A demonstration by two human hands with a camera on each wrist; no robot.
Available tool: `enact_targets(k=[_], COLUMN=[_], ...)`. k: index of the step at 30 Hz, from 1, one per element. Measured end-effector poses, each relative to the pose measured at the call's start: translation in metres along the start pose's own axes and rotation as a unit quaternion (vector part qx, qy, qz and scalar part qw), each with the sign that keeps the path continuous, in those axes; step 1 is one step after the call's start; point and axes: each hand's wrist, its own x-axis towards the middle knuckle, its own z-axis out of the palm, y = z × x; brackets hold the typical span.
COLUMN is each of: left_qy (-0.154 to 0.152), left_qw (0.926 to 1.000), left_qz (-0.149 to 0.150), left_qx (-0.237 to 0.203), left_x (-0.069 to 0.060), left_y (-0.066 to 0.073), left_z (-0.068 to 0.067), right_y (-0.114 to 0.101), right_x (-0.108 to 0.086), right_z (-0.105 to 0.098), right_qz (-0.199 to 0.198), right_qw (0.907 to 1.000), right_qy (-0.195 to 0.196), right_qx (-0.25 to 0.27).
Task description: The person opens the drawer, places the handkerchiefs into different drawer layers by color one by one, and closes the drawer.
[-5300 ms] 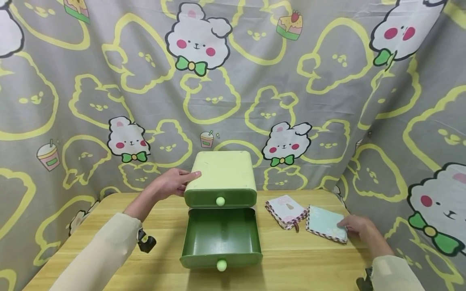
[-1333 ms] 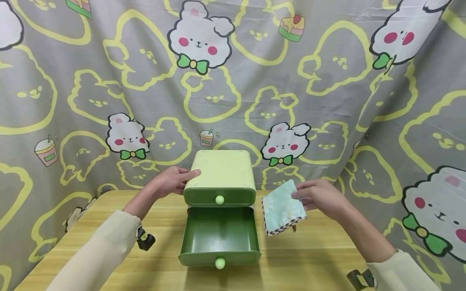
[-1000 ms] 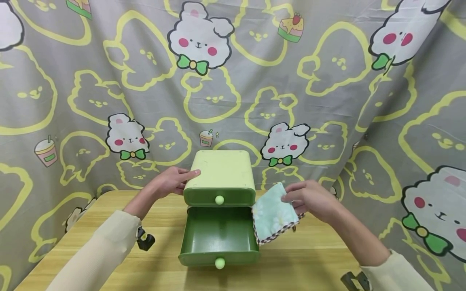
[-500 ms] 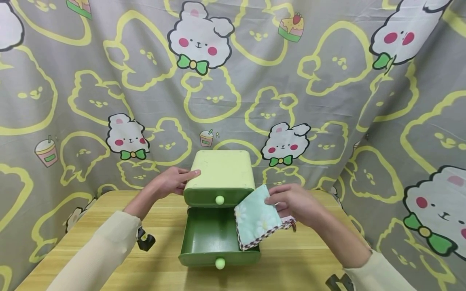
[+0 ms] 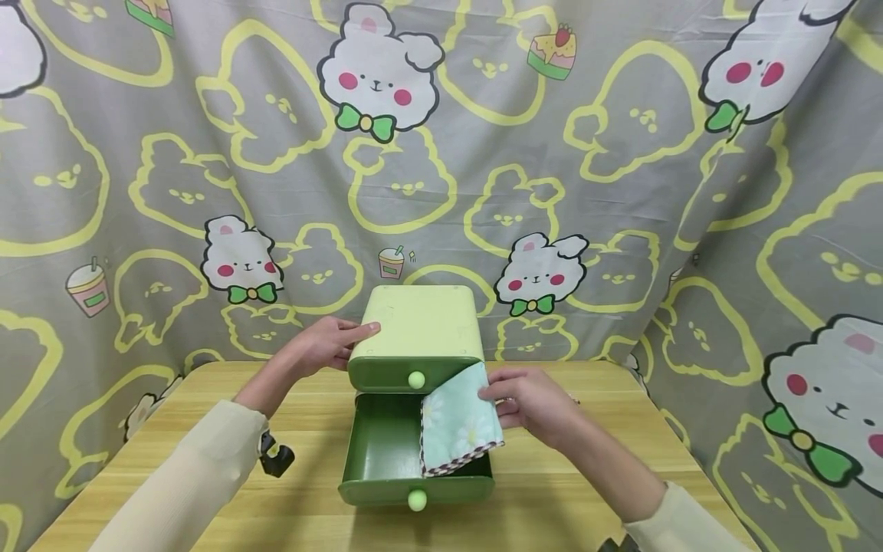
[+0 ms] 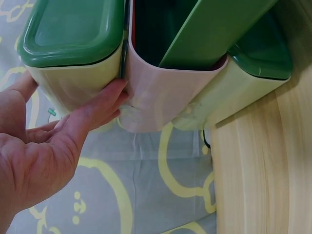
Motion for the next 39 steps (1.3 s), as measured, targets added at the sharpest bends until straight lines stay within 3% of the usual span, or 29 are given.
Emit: enact_targets(k=[24, 33, 39], left_qy=[0.001, 0.004, 0.005], left_qw=[0.9995, 0.9994, 0.9996], left_qz=[-0.006, -0.006, -0.003], left_qx=[0.032, 0.033, 0.029], left_x=[-0.001, -0.001, -0.002], left_y=[0.0, 0.001, 0.001], left_z=[-0.002, -0.002, -0.002], right_y=[0.04, 0.049, 0.052], right_x=[0.022, 0.032, 0.036], right_z=[0.031, 0.044, 0.053], right_qz=[0.019, 0.018, 0.025], right_qw=[0.9991, 0.9995, 0.9982], right_qy=[0.031, 0.025, 0.052], right_qx=[0.02, -0.001, -0.017])
